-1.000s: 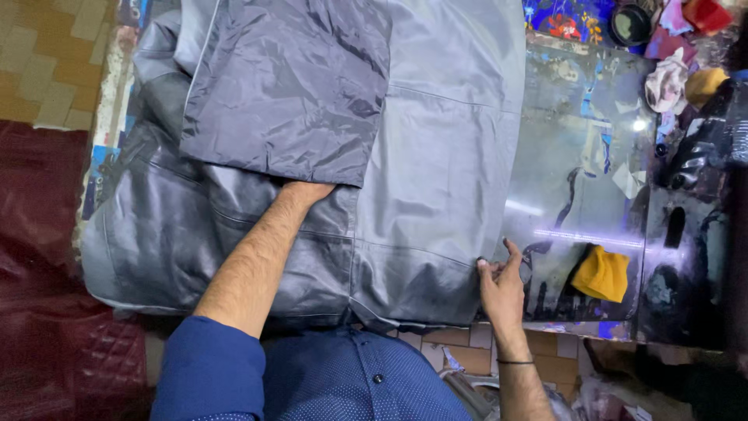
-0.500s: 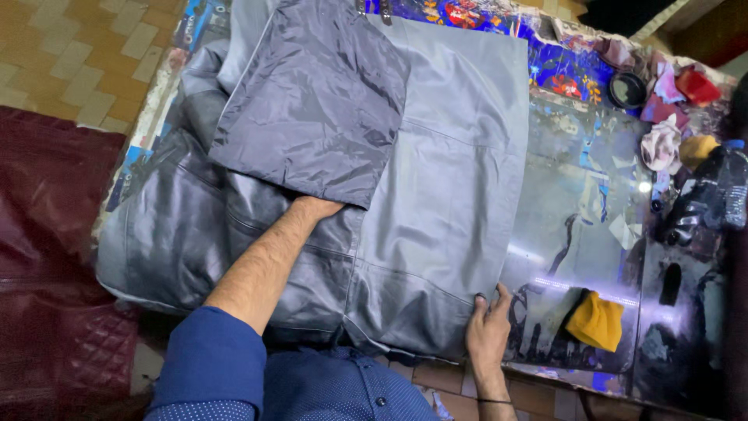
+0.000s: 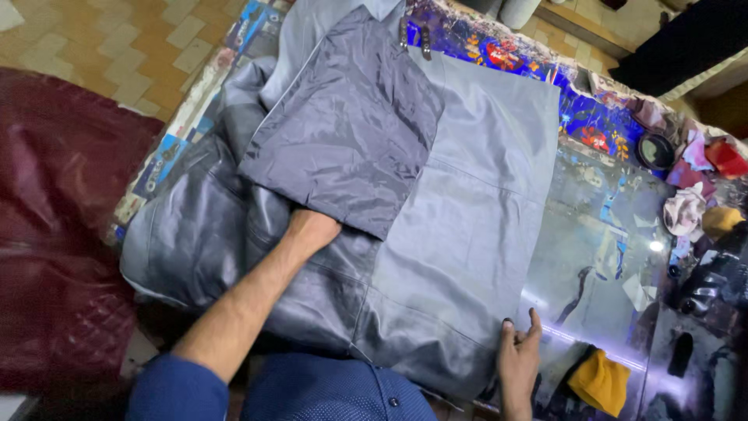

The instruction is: The person wipes a gray leather jacket on a workbench using a yellow sponge. They repeatedly rub the surface, reposition the jacket, and continue cleaning different areas. A second person is visible in the background working on a separate piece of material.

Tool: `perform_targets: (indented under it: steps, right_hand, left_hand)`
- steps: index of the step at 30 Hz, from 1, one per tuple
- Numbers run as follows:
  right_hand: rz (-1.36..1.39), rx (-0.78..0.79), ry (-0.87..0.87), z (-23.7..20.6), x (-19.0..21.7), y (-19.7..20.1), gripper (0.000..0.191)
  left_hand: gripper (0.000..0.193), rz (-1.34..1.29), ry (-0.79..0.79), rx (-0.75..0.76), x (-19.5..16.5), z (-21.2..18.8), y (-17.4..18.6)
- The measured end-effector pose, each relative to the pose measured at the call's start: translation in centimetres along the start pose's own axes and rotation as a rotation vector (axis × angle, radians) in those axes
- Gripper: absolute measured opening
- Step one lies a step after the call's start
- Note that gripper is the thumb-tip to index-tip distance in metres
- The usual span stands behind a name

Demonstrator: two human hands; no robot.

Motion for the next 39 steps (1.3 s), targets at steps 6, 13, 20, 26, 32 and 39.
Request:
perform_targets:
  steps: [6,13,20,26,32,39]
  right_hand:
    - [0.221,0.063,0.155,10.1,4.5,-0.3,0.064]
    - [0.546,0.122,0.482,22.4,15.3,-1.1,0.028]
    - [-0.302,-0.359,0.456,22.1,17.2,-1.4,0.035]
    - [-0.279,-0.331,0.524,18.3,17.6,-1.1,0.042]
    - [-0.488,0.005,0.805,6.8,12.5,-5.1,0.081]
    - [-0.474,0.082,0.896,6.5,10.5,-4.3,0.096]
  left_hand:
    - [0.027,-0.300,-0.089,-0.995,-5.7,-11.5,1.6]
    - [0.043,-0.237,-0.558,-0.439,-18.6,0.5,-1.3]
    - [0.068,0.303,-0.541,-0.199,-17.0,9.3,-3.2]
    - [0.071,0.409,-0.578,-0.160,-17.0,9.8,-4.0]
    - [0.082,0.376,-0.659,0.014,-16.8,0.5,-6.0]
    - [0.087,0.340,-0.753,0.062,-14.1,-2.3,-5.3]
Point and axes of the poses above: each hand's wrist, its own z-axis towards the middle knuckle, its own y-axis out of the back of the hand, x = y × z, the point moved 4 cm from there along z, towards the middle knuckle, and after that the axes turned 6 degrees about -y, right-handed, at the moved point
